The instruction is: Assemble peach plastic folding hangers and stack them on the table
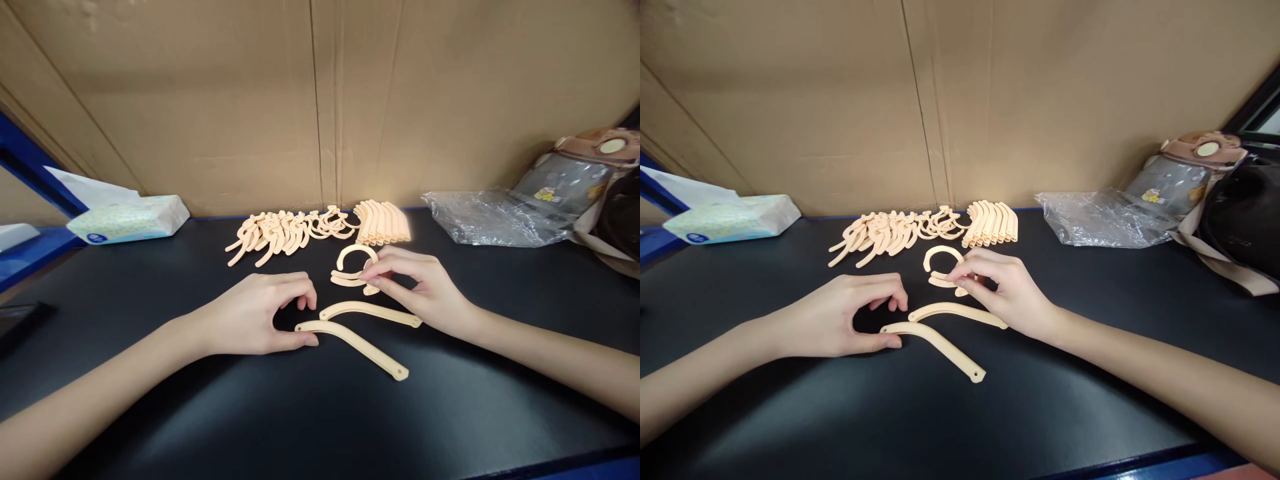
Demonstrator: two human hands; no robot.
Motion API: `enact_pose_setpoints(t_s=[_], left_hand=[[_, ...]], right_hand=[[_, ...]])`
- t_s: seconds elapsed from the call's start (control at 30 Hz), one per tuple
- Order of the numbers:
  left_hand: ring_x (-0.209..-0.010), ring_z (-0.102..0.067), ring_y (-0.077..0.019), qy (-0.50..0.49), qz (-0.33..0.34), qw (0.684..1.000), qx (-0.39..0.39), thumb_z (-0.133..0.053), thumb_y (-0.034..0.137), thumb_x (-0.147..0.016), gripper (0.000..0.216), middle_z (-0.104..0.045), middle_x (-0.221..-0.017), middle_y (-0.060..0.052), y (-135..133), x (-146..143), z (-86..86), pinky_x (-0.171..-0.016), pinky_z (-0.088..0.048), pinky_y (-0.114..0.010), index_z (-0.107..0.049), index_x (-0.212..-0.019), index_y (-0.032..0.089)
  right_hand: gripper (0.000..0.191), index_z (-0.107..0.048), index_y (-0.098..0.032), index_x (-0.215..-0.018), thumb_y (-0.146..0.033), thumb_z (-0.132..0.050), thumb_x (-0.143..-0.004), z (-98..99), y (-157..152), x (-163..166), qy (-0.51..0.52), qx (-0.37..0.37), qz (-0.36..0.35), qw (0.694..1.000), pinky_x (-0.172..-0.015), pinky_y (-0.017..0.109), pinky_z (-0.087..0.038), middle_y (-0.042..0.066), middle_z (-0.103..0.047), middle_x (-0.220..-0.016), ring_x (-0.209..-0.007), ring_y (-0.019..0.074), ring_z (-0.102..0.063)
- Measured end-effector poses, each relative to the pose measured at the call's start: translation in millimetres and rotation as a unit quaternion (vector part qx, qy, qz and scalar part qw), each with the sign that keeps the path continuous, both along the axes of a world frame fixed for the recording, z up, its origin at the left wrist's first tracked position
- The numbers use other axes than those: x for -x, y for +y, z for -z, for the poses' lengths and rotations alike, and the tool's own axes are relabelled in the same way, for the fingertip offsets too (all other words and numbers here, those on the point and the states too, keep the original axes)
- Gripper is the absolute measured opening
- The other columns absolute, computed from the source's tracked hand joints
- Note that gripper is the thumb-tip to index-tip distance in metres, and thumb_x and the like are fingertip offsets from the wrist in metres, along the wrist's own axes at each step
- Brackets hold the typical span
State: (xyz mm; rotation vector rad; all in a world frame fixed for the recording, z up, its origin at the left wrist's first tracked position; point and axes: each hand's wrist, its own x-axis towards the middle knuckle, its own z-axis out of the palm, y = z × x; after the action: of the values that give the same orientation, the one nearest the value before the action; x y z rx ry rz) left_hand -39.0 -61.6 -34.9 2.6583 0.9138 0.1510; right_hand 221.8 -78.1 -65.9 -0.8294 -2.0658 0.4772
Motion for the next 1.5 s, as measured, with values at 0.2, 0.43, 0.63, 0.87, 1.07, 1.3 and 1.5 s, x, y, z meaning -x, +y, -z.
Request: enact_pose_setpoints(t_s=[0.2, 0.43, 0.63, 0.87, 1.07, 1.3, 1.5], left_hand=[[-0.066, -0.049, -0.0103, -0.031, -0.009, 0.995, 0.094, -0.067, 0.034, -0.079, 0.015, -0.059, -0.078, 0.003, 7.2, 3.4, -3.5, -0.060, -0.039, -0.020, -0.063, -0.078, 0.020], [-0.069, -0.052, -0.0100, -0.073, 0.026, 0.983, 0.164, -0.056, 0.033, -0.089, 0.019, -0.062, -0.094, -0.003, 19.3, 13.0, -2.2, -0.057, -0.041, -0.019, -0.069, -0.098, 0.023], [-0.059, -0.051, -0.0113, -0.082, -0.145, 0.985, 0.053, -0.046, 0.044, -0.092, 0.028, -0.060, -0.071, 0.002, 3.8, 1.4, -5.1, -0.051, -0.038, -0.020, -0.062, -0.090, 0.022], [-0.039, -0.044, -0.0141, 0.063, -0.226, 0.967, -0.097, -0.050, 0.058, -0.083, 0.051, -0.049, -0.043, 0.002, -22.5, -10.8, -2.2, -0.040, -0.022, -0.024, -0.042, -0.050, 0.021], [-0.044, -0.051, -0.0164, 0.064, -0.238, 0.966, -0.078, -0.052, 0.046, -0.081, 0.037, -0.056, -0.051, 0.001, -25.3, -14.6, 0.1, -0.043, -0.024, -0.024, -0.046, -0.055, 0.022], [-0.052, -0.050, -0.0145, 0.044, -0.200, 0.972, -0.115, -0.050, 0.029, -0.079, 0.018, -0.055, -0.061, 0.002, -30.1, -16.3, 5.8, -0.046, -0.030, -0.023, -0.044, -0.064, 0.022], [-0.069, -0.052, -0.0170, 0.002, -0.114, 0.982, -0.152, -0.042, 0.028, -0.089, 0.013, -0.054, -0.074, 0.001, -23.9, -15.6, 21.6, -0.054, -0.035, -0.025, -0.045, -0.078, 0.021]], right_hand=[[0.013, -0.066, -0.019, -0.091, -0.020, -0.054, -0.092, -0.4, 0.0, -0.1, 0.001, -0.002, 0.002, 1.000, -0.073, 0.028, -0.048, 0.003, -0.064, -0.084, -0.077, 0.0136, -0.061], [0.013, -0.066, -0.019, -0.091, -0.020, -0.054, -0.092, 0.1, 0.1, 0.4, -0.004, -0.002, -0.002, 1.000, -0.071, 0.028, -0.048, 0.004, -0.064, -0.084, -0.077, 0.0136, -0.061], [0.014, -0.067, -0.020, -0.093, -0.021, -0.053, -0.092, 1.4, -0.2, -0.1, -0.003, 0.005, -0.005, 1.000, -0.071, 0.029, -0.049, 0.003, -0.062, -0.083, -0.076, 0.0136, -0.061], [0.014, -0.068, -0.020, -0.091, -0.024, -0.054, -0.091, 1.9, 0.3, 1.9, 0.018, 0.018, 0.004, 1.000, -0.065, 0.027, -0.053, 0.005, -0.067, -0.087, -0.078, 0.0144, -0.063], [0.012, -0.068, -0.018, -0.093, -0.023, -0.058, -0.089, 1.6, -1.4, 2.2, 0.032, 0.063, -0.038, 0.997, -0.066, 0.026, -0.056, 0.004, -0.067, -0.087, -0.077, 0.0130, -0.064], [0.012, -0.068, -0.017, -0.089, -0.023, -0.057, -0.090, 1.4, -3.3, 3.6, 0.015, 0.085, -0.063, 0.994, -0.065, 0.025, -0.055, 0.004, -0.067, -0.081, -0.077, 0.0130, -0.063], [0.014, -0.068, -0.017, -0.093, -0.026, -0.058, -0.089, 4.4, -1.3, 2.9, 0.016, 0.129, -0.070, 0.989, -0.065, 0.024, -0.055, 0.004, -0.067, -0.083, -0.075, 0.0121, -0.065]])
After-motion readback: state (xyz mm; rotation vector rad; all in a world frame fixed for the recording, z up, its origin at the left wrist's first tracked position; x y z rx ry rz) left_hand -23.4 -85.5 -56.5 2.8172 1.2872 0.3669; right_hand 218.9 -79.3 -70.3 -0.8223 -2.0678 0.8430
